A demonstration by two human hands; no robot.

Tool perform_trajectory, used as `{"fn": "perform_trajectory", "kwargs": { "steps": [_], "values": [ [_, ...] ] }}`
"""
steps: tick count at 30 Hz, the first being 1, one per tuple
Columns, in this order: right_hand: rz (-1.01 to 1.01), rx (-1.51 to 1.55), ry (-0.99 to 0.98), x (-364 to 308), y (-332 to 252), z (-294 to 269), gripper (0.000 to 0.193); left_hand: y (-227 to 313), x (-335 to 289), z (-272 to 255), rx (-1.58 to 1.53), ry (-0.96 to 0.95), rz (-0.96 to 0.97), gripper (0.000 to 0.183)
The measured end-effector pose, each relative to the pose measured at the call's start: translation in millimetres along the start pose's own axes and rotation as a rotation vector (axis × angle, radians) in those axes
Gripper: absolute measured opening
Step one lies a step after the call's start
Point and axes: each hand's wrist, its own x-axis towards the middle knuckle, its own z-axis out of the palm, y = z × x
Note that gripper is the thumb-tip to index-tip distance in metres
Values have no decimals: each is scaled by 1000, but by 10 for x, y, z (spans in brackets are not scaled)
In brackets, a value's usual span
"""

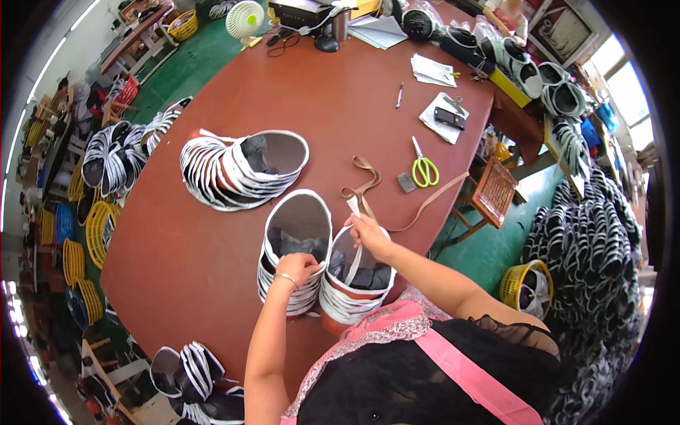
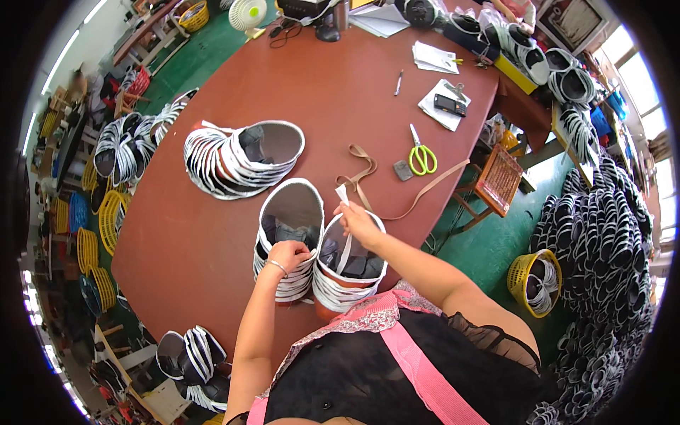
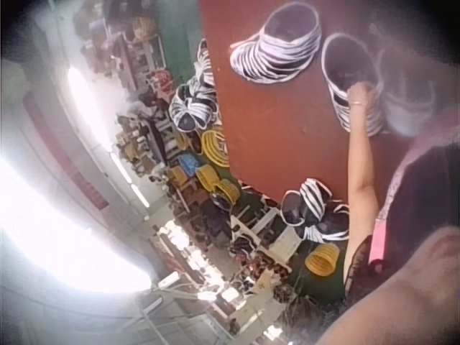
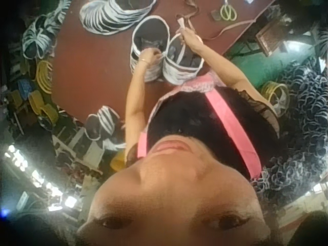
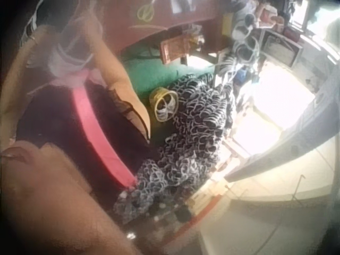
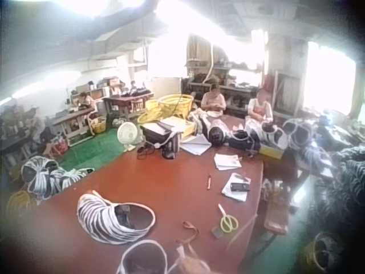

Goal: Organizing and stacking shoe upper components and recording progress on a clipboard.

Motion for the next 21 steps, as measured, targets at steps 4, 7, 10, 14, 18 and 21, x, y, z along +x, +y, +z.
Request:
{"fn": "perform_trajectory", "kwargs": {
  "steps": [4,7,10,14,18,21],
  "values": [
    [-390,-501,142,277,626,50,29,-187,56,110,-816,156,63,13],
    [-435,-898,-11,-36,623,404,32,-33,-52,7,-1181,171,34,9],
    [-306,-982,-309,-438,297,675,42,175,-130,12,-1061,72,180,4],
    [-286,-790,-365,-472,512,519,41,1041,36,-240,-104,387,561,9],
    [3,-252,-371,-191,681,262,42,808,292,-39,-425,342,440,11],
    [-261,-355,-219,-561,427,280,25,561,275,82,-966,-142,72,40]
  ]
}}
